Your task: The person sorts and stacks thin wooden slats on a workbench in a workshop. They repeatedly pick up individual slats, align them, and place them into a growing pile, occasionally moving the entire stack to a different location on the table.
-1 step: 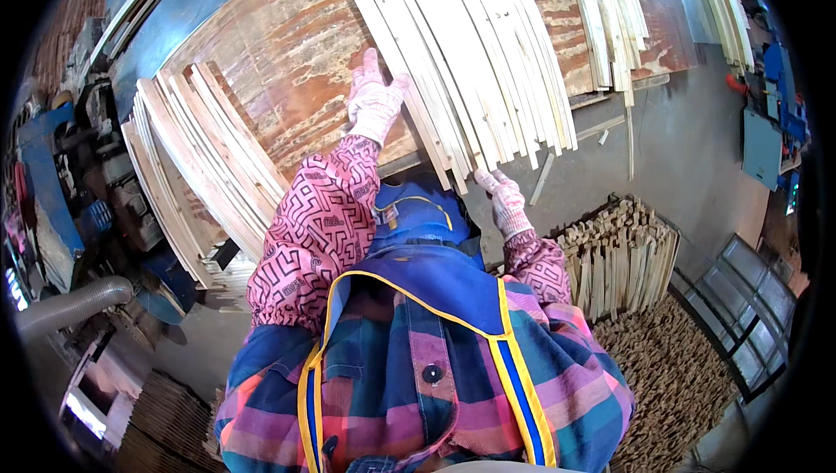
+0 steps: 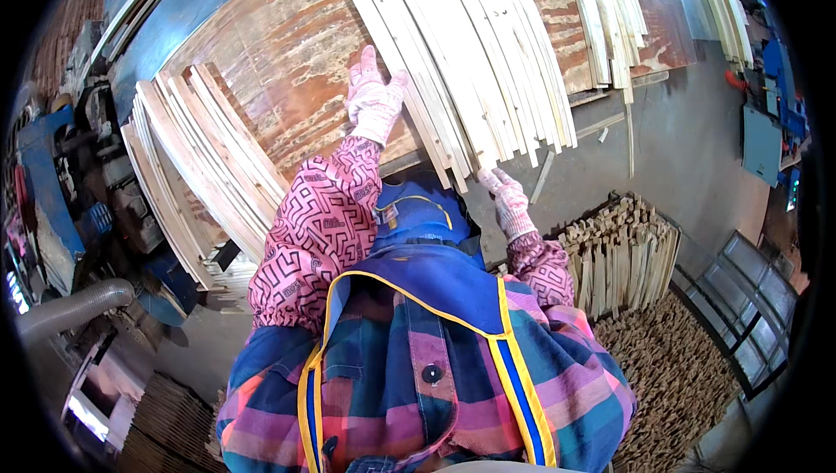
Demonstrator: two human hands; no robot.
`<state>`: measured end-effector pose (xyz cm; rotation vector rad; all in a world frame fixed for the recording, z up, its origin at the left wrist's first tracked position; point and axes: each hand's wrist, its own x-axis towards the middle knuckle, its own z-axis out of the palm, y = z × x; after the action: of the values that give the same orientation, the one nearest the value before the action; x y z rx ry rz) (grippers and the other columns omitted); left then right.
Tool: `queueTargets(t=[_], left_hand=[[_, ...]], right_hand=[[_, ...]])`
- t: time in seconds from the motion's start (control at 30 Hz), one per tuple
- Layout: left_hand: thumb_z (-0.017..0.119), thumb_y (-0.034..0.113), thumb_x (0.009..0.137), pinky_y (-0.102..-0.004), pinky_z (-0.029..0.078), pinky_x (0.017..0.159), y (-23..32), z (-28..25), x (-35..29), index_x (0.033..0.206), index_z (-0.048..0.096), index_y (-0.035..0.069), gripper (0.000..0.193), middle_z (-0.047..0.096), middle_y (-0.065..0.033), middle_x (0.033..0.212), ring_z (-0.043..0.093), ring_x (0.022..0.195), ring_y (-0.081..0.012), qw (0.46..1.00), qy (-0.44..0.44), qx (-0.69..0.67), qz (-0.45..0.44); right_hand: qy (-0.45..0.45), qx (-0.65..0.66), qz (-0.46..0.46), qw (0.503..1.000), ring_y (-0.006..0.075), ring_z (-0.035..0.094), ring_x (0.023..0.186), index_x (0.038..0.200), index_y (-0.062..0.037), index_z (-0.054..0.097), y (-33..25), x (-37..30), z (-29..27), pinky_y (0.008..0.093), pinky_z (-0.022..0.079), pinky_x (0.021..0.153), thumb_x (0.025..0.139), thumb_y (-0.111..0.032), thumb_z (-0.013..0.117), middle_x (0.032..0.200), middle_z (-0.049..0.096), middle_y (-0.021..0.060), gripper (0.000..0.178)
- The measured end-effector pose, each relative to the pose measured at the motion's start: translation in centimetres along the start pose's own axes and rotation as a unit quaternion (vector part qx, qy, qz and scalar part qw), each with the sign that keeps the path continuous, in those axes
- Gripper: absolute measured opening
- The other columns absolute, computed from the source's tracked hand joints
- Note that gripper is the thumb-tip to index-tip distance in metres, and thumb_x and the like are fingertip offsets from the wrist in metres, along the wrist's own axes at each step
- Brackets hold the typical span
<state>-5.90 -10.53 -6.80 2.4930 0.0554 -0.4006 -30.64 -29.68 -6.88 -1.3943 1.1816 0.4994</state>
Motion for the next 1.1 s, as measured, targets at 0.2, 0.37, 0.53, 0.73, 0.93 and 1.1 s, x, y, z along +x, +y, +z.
queueTargets(t=[0.2, 0.37, 0.53, 0.73, 0.93, 1.1], left_hand=[[0.071, 0.047, 0.081, -0.0387, 0.035, 0.112, 4.9, 1.0, -1.6, 0.149, 0.035, 0.003, 0.088, 0.044, -0.0236, 0.144, 0.044, 0.133, -0.0352, 0.989, -0.086, -0.123, 0.017], [0.071, 0.050, 0.079, -0.0455, 0.034, 0.112, 8.3, 0.4, -3.0, 0.153, 0.022, 0.005, 0.099, 0.039, -0.0233, 0.147, 0.040, 0.136, -0.0379, 0.987, -0.160, 0.003, -0.012], [0.069, 0.045, 0.083, -0.0541, 0.034, 0.109, 6.8, -0.4, -2.8, 0.155, 0.020, 0.014, 0.092, 0.034, -0.0204, 0.152, 0.037, 0.139, -0.0372, 0.975, -0.222, 0.029, 0.003], [0.067, 0.049, 0.081, -0.0478, 0.030, 0.114, 7.0, -1.6, -2.6, 0.156, 0.019, 0.017, 0.095, 0.028, -0.0230, 0.154, 0.035, 0.140, -0.0391, 0.974, -0.227, 0.023, -0.009], [0.071, 0.048, 0.081, -0.0391, 0.030, 0.117, 9.9, -1.2, -2.4, 0.155, 0.018, 0.011, 0.098, 0.028, -0.0232, 0.155, 0.035, 0.141, -0.0340, 0.959, -0.178, -0.174, -0.134], [0.060, 0.014, 0.090, -0.0401, 0.056, 0.088, 8.0, -0.6, -5.3, 0.141, 0.043, 0.007, 0.055, 0.063, -0.0128, 0.121, 0.065, 0.100, -0.0254, 0.692, -0.181, -0.696, -0.058]], right_hand=[[-0.079, 0.124, -0.075, 0.986, 0.0161, 0.063, 0.086, 0.121, 0.0031, 0.063, 0.0, -2.1, -2.0, 0.0305, 0.048, 0.085, 0.094, -0.046, 0.062, 0.101, 0.070, 0.0097, 0.056], [0.012, -0.134, 0.024, 0.991, 0.0115, 0.060, 0.071, 0.102, 0.0001, 0.071, -0.1, 0.4, -2.4, 0.0264, 0.049, 0.067, 0.094, -0.051, 0.059, 0.086, 0.069, 0.0045, 0.053], [-0.055, 0.056, 0.022, 0.997, 0.0222, 0.060, 0.080, 0.118, -0.0005, 0.063, 2.0, 3.9, -0.5, 0.0361, 0.051, 0.076, 0.091, -0.053, 0.063, 0.100, 0.065, 0.0117, 0.059], [-0.002, -0.054, -0.070, 0.996, 0.0194, 0.061, 0.096, 0.116, -0.0002, 0.065, 1.9, 2.5, 1.0, 0.0343, 0.050, 0.084, 0.093, -0.034, 0.062, 0.109, 0.064, 0.0079, 0.040], [-0.130, 0.002, -0.189, 0.973, 0.0161, 0.062, 0.096, 0.116, -0.0006, 0.068, -1.5, -3.6, -2.4, 0.0292, 0.049, 0.087, 0.093, -0.014, 0.065, 0.106, 0.068, 0.0056, 0.027], [-0.109, 0.166, -0.148, 0.969, 0.0160, 0.061, 0.111, 0.130, 0.0016, 0.060, -5.0, -2.3, -0.3, 0.0295, 0.048, 0.096, 0.093, -0.009, 0.064, 0.122, 0.066, 0.0090, 0.038]])
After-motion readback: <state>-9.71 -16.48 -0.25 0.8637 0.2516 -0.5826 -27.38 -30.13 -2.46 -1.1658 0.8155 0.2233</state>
